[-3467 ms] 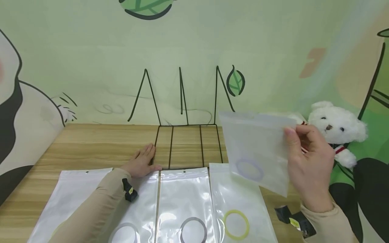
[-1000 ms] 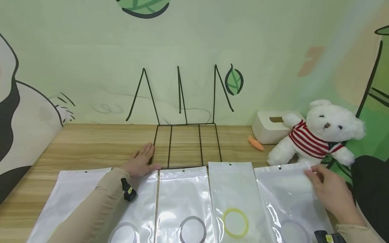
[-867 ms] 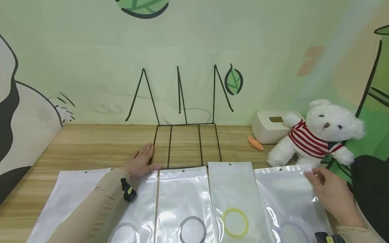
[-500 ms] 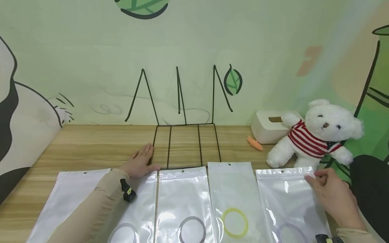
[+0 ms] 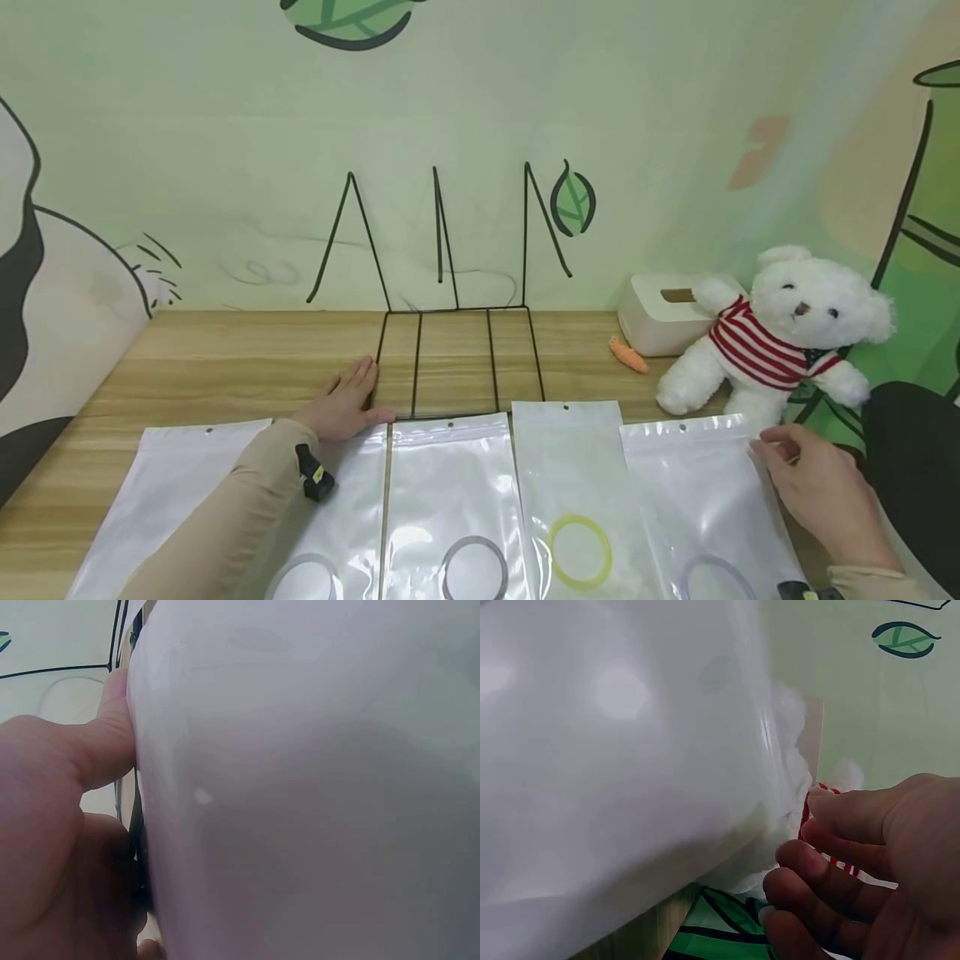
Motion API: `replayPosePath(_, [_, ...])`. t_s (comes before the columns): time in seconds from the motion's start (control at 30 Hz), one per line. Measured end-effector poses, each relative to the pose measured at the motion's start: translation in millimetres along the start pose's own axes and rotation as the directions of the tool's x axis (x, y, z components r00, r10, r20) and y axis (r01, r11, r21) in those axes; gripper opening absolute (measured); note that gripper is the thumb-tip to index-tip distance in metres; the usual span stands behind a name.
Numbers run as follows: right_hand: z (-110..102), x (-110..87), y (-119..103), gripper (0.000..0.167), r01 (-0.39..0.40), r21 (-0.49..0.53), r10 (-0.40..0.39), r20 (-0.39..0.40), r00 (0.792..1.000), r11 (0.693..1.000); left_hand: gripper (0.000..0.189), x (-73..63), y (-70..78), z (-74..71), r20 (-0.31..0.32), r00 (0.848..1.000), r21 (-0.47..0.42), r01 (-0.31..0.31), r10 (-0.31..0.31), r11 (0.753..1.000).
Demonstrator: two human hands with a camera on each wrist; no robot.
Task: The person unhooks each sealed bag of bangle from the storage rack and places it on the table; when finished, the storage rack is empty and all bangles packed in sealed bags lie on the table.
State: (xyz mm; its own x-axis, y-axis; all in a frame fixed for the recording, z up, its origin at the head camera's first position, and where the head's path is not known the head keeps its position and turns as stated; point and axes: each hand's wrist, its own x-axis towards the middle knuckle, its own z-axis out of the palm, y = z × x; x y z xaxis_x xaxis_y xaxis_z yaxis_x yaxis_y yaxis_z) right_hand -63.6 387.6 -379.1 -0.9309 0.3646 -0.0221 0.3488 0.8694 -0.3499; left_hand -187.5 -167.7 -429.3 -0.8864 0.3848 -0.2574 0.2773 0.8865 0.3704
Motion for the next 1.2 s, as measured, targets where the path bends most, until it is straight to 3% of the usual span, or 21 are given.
replayPosePath(0.17, [0.6, -0.3, -1.2, 0.034, -0.009, -0.003, 0.008, -0.030, 1.000, 1.000, 0.093, 0.5, -0.3, -0.3, 0.002, 1.000, -0.005, 0.001, -0.001, 1.000])
replayPosePath(0.47, [-2.2, -2.4, -3.2, 0.038, 0.049, 0.000, -0.049, -0.068, 0.996, 0.999, 0.092, -0.9, -3.2, 1.1, 0.002, 1.000, -0.012, 0.005, -0.005, 1.000])
replayPosePath(0.67, [-3.0, -1.2, -20.2, 0.039, 0.107, 0.004, -0.106, -0.085, 0.991, 0.994, 0.091, -1.8, -6.9, -1.1, -0.006, 1.000, -0.019, 0.004, -0.004, 1.000])
replayPosePath(0.83, [-3.0, -0.4, -41.0, 0.042, 0.205, 0.020, -0.203, -0.078, 0.976, 0.979, 0.090, -2.1, -10.5, -3.2, -0.016, 1.000, -0.031, 0.008, -0.009, 0.999])
replayPosePath(0.93, [-2.4, 1.2, -55.0, 0.039, 0.306, 0.049, -0.302, -0.072, 0.951, 0.951, 0.091, -0.3, -13.1, -3.5, -0.010, 1.000, -0.031, 0.018, -0.019, 0.999])
replayPosePath(1.07, [1.5, 5.0, -75.5, 0.040, 0.451, 0.103, -0.445, -0.074, 0.892, 0.887, 0.093, 3.7, -17.6, -4.8, -0.009, 1.000, -0.059, 0.012, -0.013, 0.998])
replayPosePath(1.2, [10.1, 8.0, -95.8, 0.044, 0.561, 0.126, -0.553, -0.094, 0.828, 0.818, 0.092, 4.9, -23.8, -7.6, -0.047, 0.999, -0.188, -0.026, 0.018, 0.982])
